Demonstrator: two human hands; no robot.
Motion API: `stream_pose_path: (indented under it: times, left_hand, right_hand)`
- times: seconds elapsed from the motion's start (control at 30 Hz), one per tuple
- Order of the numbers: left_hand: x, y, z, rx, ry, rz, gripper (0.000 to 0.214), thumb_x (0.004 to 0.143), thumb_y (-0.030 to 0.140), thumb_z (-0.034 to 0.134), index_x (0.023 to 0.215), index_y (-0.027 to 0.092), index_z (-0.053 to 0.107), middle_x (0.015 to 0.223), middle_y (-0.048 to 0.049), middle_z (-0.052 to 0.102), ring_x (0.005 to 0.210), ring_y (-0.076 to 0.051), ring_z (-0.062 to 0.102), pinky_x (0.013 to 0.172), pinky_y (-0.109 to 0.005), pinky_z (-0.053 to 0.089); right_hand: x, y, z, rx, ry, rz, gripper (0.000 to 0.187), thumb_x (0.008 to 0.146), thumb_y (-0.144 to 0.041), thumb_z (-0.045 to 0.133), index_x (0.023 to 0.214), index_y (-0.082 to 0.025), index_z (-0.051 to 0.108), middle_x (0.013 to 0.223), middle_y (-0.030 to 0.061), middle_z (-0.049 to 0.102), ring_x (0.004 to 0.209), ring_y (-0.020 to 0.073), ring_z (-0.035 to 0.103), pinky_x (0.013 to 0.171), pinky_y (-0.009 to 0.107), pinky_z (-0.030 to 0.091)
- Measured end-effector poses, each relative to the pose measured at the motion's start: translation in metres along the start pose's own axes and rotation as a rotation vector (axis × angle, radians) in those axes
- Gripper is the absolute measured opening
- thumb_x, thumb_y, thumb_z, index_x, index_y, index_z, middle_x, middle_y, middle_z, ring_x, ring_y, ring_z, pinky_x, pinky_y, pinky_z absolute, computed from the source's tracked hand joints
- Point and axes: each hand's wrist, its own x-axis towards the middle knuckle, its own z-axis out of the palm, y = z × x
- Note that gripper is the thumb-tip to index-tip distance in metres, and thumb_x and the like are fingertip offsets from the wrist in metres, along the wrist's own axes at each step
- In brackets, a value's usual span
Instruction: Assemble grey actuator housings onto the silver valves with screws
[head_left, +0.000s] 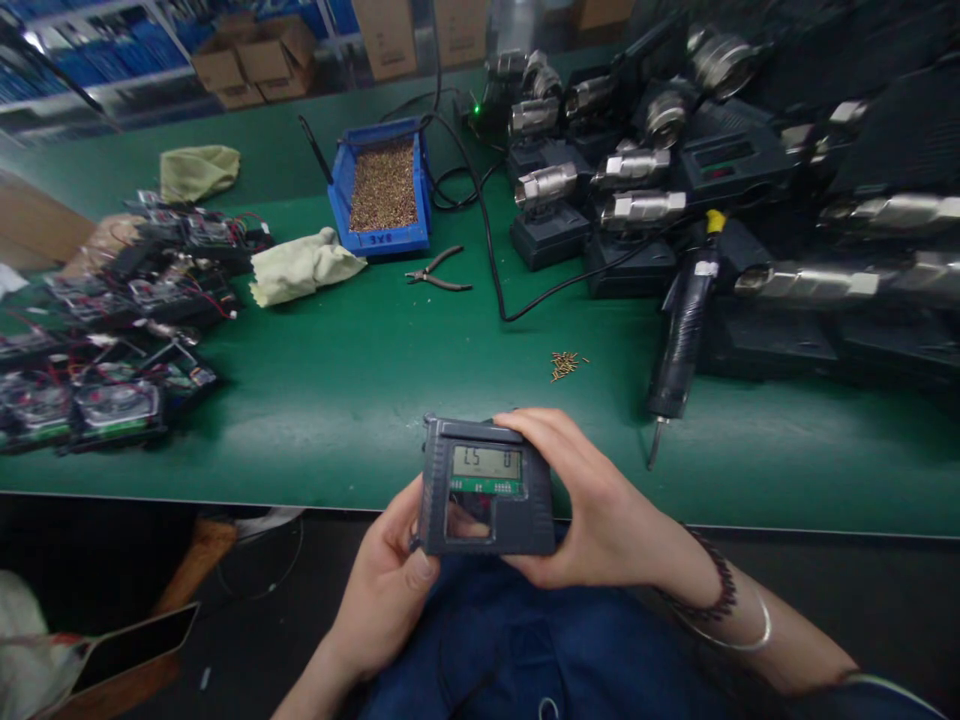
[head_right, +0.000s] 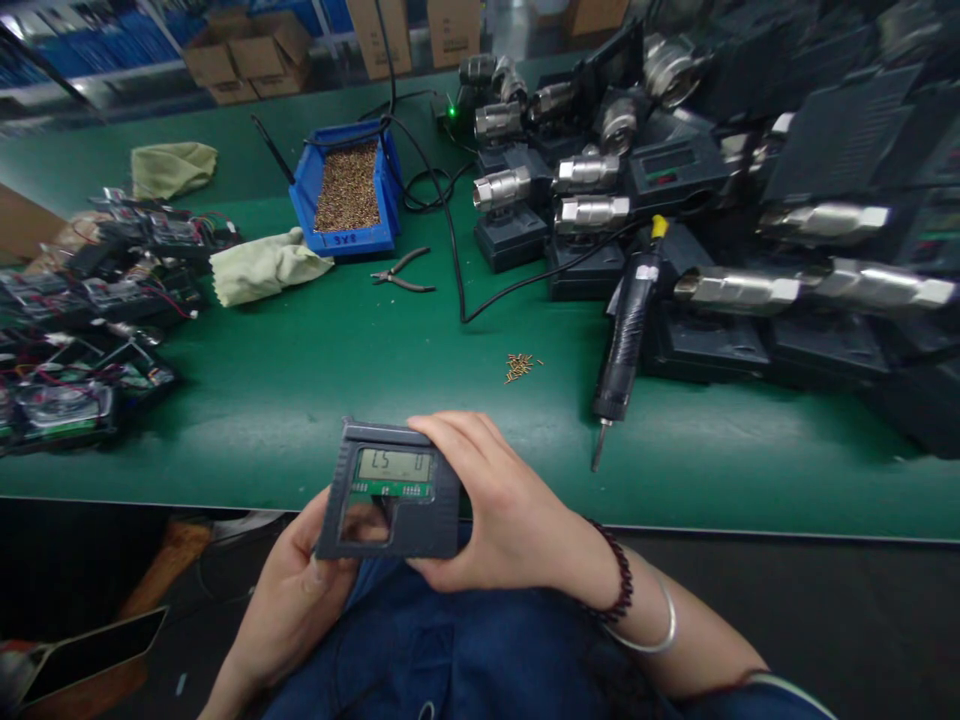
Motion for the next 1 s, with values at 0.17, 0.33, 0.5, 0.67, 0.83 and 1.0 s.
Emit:
stream_pose_path:
  times: [0.17,0.33,0.5,0.67,0.83,1.0]
  left_hand:
    - [-0.001,-0.005,-0.004,0.204,0.17,0.112,0.061,0.074,0.053,0.074,0.127,0.025,0.061,0.092,-0.004,0.072,0.086,-0.021,0.066,0.079,-0.027,0.052]
    - [0.003,0.002,-0.01,0.626,0.426,0.35,0.038,0.074,0.032,0.078,0.111,0.029,0.071,0.074,0.0021,0.065,0.074,-0.017,0.06,0.079,-0.029,0.05]
    - [0.009,-0.02,-0.027,0.678,0.393,0.372,0.054,0.07,0.04,0.08,0.119,0.025,0.066,0.113,-0.008,0.068,0.111,-0.03,0.059,0.101,-0.043,0.043]
    - [0.023,-0.047,-0.023,0.555,0.12,0.267,0.127,0.056,0.053,0.086,0.153,0.021,0.01,0.154,-0.021,0.031,0.139,-0.037,0.035,0.114,-0.053,0.028]
    - [0.038,-0.038,-0.019,0.596,0.068,0.28,0.109,0.067,0.04,0.081,0.152,0.019,0.016,0.155,-0.02,0.03,0.142,-0.035,0.031,0.117,-0.053,0.02]
    - [0.044,-0.033,-0.022,0.578,0.081,0.245,0.109,0.06,0.039,0.085,0.149,0.018,0.025,0.149,-0.0193,0.04,0.138,-0.037,0.036,0.116,-0.053,0.025]
  right_hand:
    - [0.001,0.0,0.001,-0.003,0.022,0.003,0.078,0.065,-0.026,0.071,0.133,-0.016,0.036,0.124,0.0163,0.055,0.117,0.0295,0.053,0.099,0.045,0.048]
    - [0.001,0.003,0.002,-0.026,0.048,0.0,0.079,0.066,-0.028,0.072,0.135,-0.017,0.035,0.124,0.0172,0.054,0.118,0.0319,0.053,0.098,0.049,0.048]
    - [0.001,0.004,-0.002,-0.041,0.02,-0.012,0.081,0.065,-0.027,0.072,0.136,-0.017,0.034,0.125,0.0172,0.054,0.119,0.0317,0.053,0.099,0.049,0.048]
    - [0.005,0.006,-0.015,-0.065,-0.118,-0.05,0.08,0.066,-0.024,0.072,0.136,-0.014,0.036,0.128,0.0179,0.053,0.121,0.0299,0.05,0.102,0.045,0.047]
    - [0.015,0.01,-0.023,-0.103,-0.231,-0.078,0.078,0.065,-0.018,0.071,0.136,-0.015,0.038,0.128,0.0166,0.054,0.123,0.0294,0.049,0.103,0.045,0.046]
    - [0.022,0.014,-0.021,-0.141,-0.248,-0.057,0.079,0.066,-0.02,0.07,0.138,-0.018,0.038,0.131,0.0169,0.053,0.123,0.0309,0.051,0.102,0.048,0.047]
